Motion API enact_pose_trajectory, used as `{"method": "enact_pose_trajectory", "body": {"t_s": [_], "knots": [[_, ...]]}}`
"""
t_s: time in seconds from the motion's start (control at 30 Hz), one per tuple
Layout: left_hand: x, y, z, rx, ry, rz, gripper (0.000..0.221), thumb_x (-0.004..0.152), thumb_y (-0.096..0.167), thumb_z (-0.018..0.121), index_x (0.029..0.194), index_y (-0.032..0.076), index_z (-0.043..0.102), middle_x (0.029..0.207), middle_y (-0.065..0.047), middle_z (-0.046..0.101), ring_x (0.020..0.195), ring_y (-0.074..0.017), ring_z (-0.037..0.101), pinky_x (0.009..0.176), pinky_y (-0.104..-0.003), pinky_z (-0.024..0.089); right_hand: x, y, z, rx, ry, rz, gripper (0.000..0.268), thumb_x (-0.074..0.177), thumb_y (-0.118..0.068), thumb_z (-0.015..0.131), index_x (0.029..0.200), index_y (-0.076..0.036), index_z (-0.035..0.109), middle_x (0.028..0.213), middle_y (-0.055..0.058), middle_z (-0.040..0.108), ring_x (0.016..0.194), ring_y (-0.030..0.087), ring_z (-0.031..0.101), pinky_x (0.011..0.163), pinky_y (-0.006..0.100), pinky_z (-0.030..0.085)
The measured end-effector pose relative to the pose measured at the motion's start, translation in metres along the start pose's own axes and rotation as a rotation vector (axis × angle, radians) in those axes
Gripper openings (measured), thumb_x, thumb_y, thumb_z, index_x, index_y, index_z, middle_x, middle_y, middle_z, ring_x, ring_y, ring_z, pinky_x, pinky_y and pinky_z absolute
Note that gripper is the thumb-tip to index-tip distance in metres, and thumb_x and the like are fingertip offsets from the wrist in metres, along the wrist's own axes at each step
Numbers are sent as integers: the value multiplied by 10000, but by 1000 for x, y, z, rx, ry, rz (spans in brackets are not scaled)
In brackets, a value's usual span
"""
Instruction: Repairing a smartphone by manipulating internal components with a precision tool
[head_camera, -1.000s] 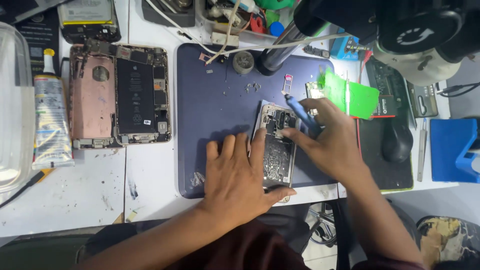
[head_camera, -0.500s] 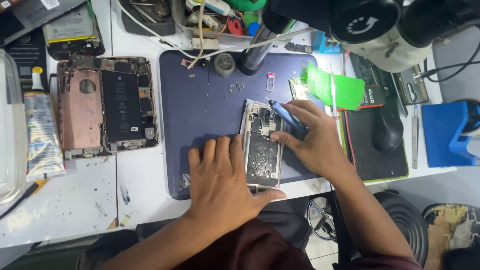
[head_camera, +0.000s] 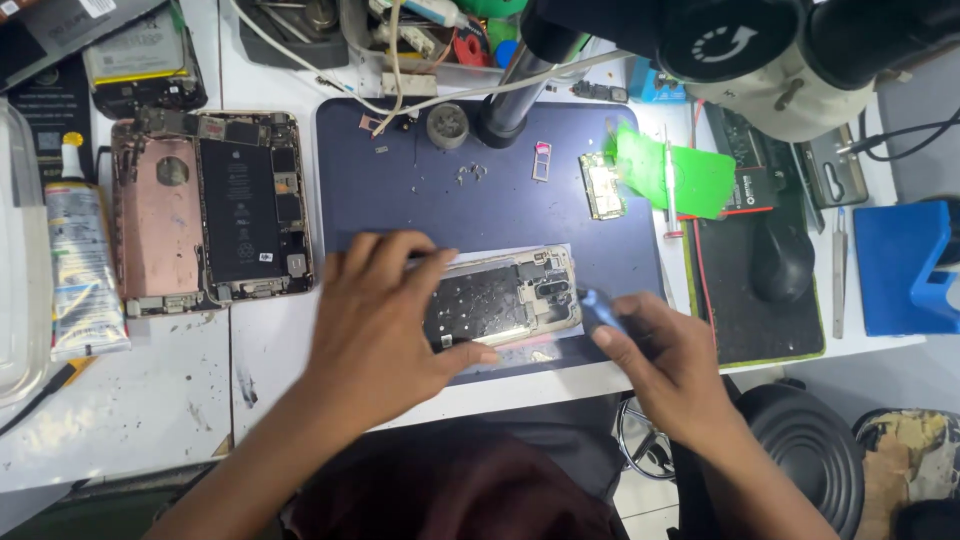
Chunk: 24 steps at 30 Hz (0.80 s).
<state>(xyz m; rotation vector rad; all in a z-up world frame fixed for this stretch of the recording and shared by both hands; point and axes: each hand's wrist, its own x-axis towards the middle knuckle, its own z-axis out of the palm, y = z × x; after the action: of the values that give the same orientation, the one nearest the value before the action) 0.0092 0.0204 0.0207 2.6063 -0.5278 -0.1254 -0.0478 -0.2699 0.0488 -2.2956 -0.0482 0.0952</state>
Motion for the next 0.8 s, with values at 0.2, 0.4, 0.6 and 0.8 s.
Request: {"method": "enact_pose_trajectory", "body": {"t_s": [0.2,0.4,0.6,0.8], "knots": [[-1,3,9,-79,175,152,850,603,670,928,1225,187,607,1256,-35,551,1106,-300,501,907,-465,362,14,-23,-17,-214,-9,-262,246,944,-211,682,1080,-8,655,983,84,705,832,219,676,786,330,506],[-5,-3,21,-228,299,303,758,655,598,924,1215,158,664,1058,-19,639,1195,-284,519,985,-457,386,25,-30,-29,-527,-82,-431,450,1041,-316,537,1474,-198,574,935,71,584,689,234,543,638,362,427],[-8,-3,28,-377,383,359,731,696,421,978,1275,110,660,1089,-37,631,1078,-242,603,1010,-415,415,33,-27,-28,-743,-54,-529,453,1006,-275,688,1451,-257,603,1001,68,568,647,227,515,487,365,396],[-10,-2,27,-429,267,303,680,755,360,934,1300,105,618,1183,-40,658,1134,-243,594,1036,-406,415,33,-34,-25,-818,-22,-545,454,995,-255,732,1435,-240,619,976,73,565,641,252,532,456,379,395]]}}
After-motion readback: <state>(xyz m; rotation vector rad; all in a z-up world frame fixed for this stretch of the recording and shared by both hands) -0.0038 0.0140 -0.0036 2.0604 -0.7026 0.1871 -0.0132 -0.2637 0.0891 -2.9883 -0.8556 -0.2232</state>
